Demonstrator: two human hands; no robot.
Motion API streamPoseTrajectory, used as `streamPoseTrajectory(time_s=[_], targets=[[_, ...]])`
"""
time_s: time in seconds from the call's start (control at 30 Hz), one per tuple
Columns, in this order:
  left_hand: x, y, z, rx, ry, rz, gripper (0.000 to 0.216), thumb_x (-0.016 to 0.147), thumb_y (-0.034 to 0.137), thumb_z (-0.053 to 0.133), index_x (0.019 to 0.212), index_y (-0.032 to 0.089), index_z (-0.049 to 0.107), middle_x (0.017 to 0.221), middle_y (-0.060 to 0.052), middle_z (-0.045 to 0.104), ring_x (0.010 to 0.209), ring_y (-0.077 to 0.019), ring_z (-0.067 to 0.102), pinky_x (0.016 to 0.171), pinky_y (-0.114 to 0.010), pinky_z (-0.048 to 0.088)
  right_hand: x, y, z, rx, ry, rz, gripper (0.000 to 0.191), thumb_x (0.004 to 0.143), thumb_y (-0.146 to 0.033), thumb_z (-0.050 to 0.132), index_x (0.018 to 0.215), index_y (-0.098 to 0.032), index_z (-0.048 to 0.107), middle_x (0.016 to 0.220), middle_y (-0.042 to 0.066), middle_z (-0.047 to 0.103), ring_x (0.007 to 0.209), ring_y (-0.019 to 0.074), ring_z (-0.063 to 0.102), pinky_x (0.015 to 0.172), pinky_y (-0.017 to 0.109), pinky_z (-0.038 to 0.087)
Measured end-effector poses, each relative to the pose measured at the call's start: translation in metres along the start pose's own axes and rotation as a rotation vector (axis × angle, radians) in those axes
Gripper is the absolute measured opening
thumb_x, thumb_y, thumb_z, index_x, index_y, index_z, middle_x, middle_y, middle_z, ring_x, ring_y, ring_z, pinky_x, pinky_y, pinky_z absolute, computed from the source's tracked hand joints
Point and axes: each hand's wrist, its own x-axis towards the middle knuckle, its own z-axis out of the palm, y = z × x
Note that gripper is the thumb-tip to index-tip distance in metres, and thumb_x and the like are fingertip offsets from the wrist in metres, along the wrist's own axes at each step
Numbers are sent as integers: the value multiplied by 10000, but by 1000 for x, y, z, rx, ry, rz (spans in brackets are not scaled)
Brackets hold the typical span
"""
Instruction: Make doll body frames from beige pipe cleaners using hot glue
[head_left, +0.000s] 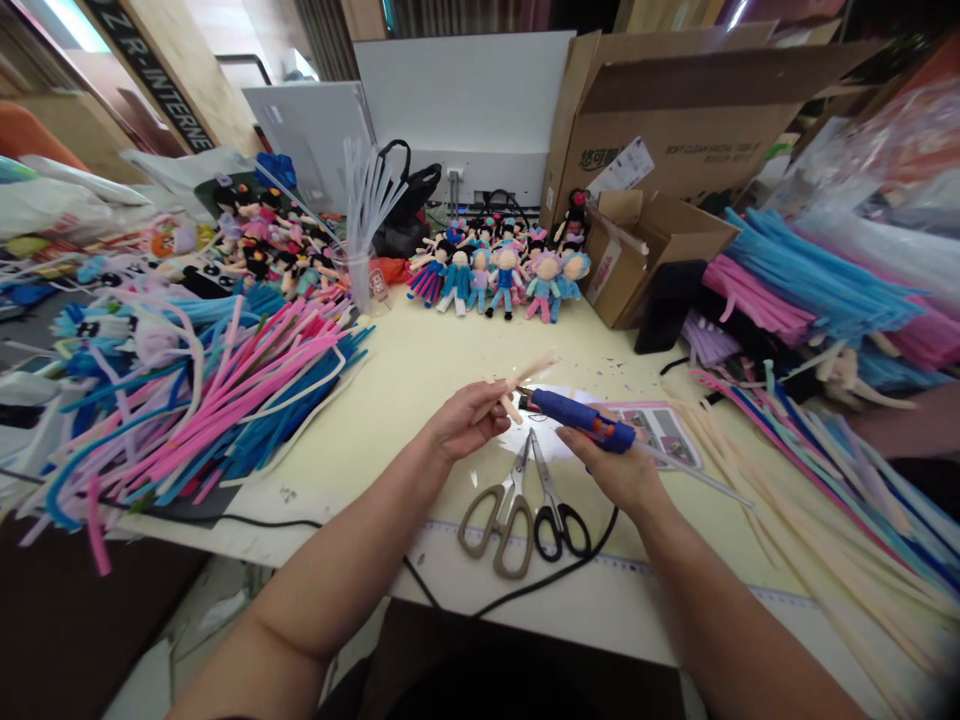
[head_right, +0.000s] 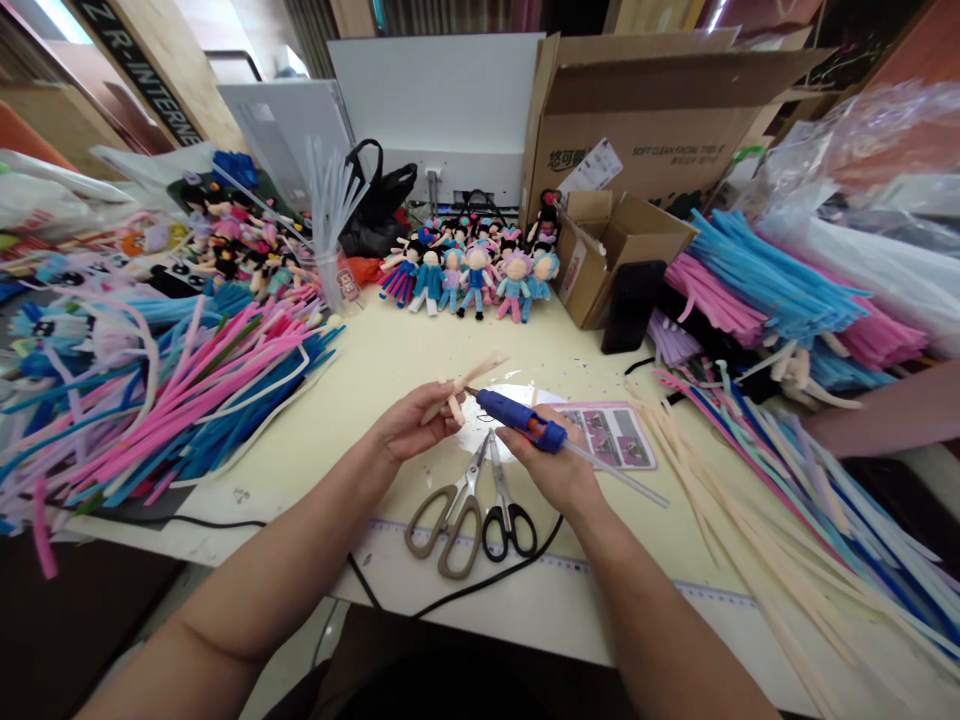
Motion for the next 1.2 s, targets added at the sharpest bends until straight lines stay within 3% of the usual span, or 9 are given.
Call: streamPoseTrajectory(time_s=[1.2], targets=[[0, 1, -1, 48, 29, 19, 165, 674, 217, 706, 741, 90, 625, 550, 36, 479, 479, -34, 449, 491, -160, 408, -1, -3, -1, -81, 15, 40, 256, 702, -467, 598, 691, -214, 564, 641, 3, 546, 600, 168, 505, 555, 312, 406]])
